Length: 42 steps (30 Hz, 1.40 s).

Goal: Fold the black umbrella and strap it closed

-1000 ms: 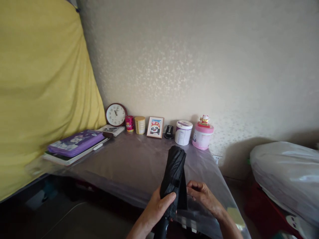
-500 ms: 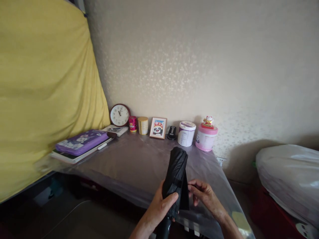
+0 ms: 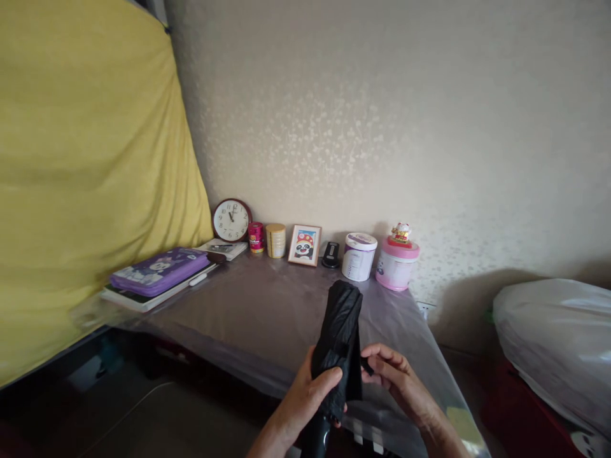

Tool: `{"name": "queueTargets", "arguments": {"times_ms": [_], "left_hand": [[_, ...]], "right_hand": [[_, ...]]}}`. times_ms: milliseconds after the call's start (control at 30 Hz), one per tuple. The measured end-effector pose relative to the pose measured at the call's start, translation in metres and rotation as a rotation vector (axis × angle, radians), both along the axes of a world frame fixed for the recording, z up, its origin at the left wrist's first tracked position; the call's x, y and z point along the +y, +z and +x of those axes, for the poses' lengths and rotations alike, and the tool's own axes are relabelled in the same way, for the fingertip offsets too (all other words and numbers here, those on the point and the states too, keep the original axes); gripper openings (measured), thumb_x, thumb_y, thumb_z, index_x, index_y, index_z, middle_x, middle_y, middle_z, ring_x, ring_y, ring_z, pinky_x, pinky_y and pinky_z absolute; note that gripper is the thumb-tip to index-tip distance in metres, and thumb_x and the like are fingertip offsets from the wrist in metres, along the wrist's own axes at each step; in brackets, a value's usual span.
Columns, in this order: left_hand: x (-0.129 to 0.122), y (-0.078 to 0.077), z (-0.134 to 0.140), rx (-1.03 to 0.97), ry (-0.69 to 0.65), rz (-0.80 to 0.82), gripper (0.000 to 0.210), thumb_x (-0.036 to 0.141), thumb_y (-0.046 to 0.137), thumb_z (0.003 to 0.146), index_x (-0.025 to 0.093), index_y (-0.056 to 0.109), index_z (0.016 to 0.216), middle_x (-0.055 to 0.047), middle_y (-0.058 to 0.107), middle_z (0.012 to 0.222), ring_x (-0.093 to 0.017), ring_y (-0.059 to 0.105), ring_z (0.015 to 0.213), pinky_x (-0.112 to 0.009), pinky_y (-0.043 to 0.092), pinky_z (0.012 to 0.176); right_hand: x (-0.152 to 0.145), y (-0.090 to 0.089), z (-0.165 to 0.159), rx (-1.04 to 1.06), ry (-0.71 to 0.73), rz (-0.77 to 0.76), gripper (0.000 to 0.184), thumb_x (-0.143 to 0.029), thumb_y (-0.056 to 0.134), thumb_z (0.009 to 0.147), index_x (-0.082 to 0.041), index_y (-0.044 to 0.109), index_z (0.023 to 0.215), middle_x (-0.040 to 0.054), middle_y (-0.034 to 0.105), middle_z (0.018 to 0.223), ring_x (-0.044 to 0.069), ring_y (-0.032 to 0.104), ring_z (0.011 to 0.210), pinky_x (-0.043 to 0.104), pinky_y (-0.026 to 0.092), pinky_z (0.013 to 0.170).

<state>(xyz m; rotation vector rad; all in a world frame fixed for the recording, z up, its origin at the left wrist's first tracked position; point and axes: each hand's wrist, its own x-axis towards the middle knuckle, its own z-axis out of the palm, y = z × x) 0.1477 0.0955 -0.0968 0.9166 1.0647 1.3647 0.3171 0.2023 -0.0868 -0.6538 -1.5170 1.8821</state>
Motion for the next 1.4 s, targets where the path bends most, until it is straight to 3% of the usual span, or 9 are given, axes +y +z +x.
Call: {"name": "queueTargets", "arguments": {"times_ms": [133,300,500,633,800,1067,1300,1400], "left_hand": [[-0.002,0.004,-0.001,-0.073,-0.014,0.005,0.042,0.044,0.055,0.078,0.021,0.038,0.109,-0.001,0.061,0.081,-0.015,0.062,0.056,-0.023,0.049,0.042],[-0.008,0.017,-0.002,-0.139,-0.067,0.012,0.036,0.042,0.053,0.079,0.021,0.041,0.107,-0.005,0.060,0.097,-0.013,0.062,0.059,-0.024,0.050,0.046],[-0.008,0.015,0.000,-0.164,0.010,-0.087,0.041,0.043,0.055,0.077,0.018,0.043,0.108,0.000,0.059,0.075,-0.015,0.061,0.058,-0.023,0.048,0.043],[-0.008,0.013,0.001,-0.200,0.037,-0.120,0.043,0.045,0.055,0.077,0.017,0.045,0.109,0.000,0.059,0.070,-0.014,0.060,0.055,-0.024,0.048,0.043],[-0.008,0.014,-0.001,-0.197,0.071,-0.143,0.045,0.049,0.054,0.076,0.015,0.048,0.105,0.000,0.061,0.062,-0.012,0.057,0.047,-0.023,0.046,0.043],[-0.008,0.023,-0.006,-0.174,0.135,-0.131,0.044,0.050,0.052,0.077,0.016,0.048,0.104,0.002,0.059,0.058,-0.011,0.055,0.040,-0.021,0.044,0.040],[-0.006,0.022,0.007,-0.046,0.072,-0.076,0.058,0.047,0.057,0.073,0.022,0.039,0.121,0.001,0.059,0.071,-0.014,0.060,0.050,-0.021,0.045,0.039],[-0.005,0.017,0.010,0.029,0.059,-0.073,0.060,0.044,0.056,0.074,0.023,0.033,0.126,0.002,0.058,0.066,-0.014,0.060,0.049,-0.021,0.046,0.039]], "right_hand": [[-0.001,-0.001,0.002,0.033,0.001,-0.022,0.021,-0.030,0.066,0.072,-0.020,0.068,0.091,0.0029,0.067,0.083,0.017,0.061,0.078,0.031,0.046,0.078],[-0.001,-0.004,0.000,-0.006,-0.028,0.062,0.020,-0.029,0.069,0.069,-0.023,0.067,0.089,0.0016,0.068,0.079,0.015,0.060,0.070,0.027,0.047,0.068],[0.002,-0.006,-0.006,-0.005,-0.158,0.128,0.019,-0.033,0.073,0.066,-0.021,0.067,0.079,0.0011,0.065,0.075,0.016,0.059,0.071,0.030,0.048,0.073],[-0.001,-0.005,-0.010,0.060,-0.148,0.118,0.019,-0.034,0.069,0.071,-0.021,0.066,0.085,0.0022,0.062,0.090,0.014,0.057,0.074,0.028,0.048,0.073],[-0.004,-0.005,-0.012,0.124,-0.098,0.058,0.021,-0.040,0.066,0.073,-0.019,0.064,0.078,0.0004,0.059,0.075,0.012,0.055,0.066,0.027,0.047,0.071],[0.002,-0.009,-0.005,0.120,-0.163,0.099,0.020,-0.038,0.063,0.075,-0.019,0.061,0.077,0.0018,0.058,0.076,0.012,0.052,0.067,0.025,0.043,0.067],[-0.014,0.012,-0.011,0.001,-0.154,0.353,0.019,-0.038,0.056,0.081,-0.019,0.062,0.078,0.0022,0.057,0.073,0.015,0.052,0.071,0.027,0.042,0.071],[-0.020,0.018,-0.014,-0.064,-0.120,0.454,0.018,-0.036,0.055,0.082,-0.020,0.062,0.080,0.0023,0.057,0.076,0.015,0.052,0.072,0.027,0.043,0.072]]}}
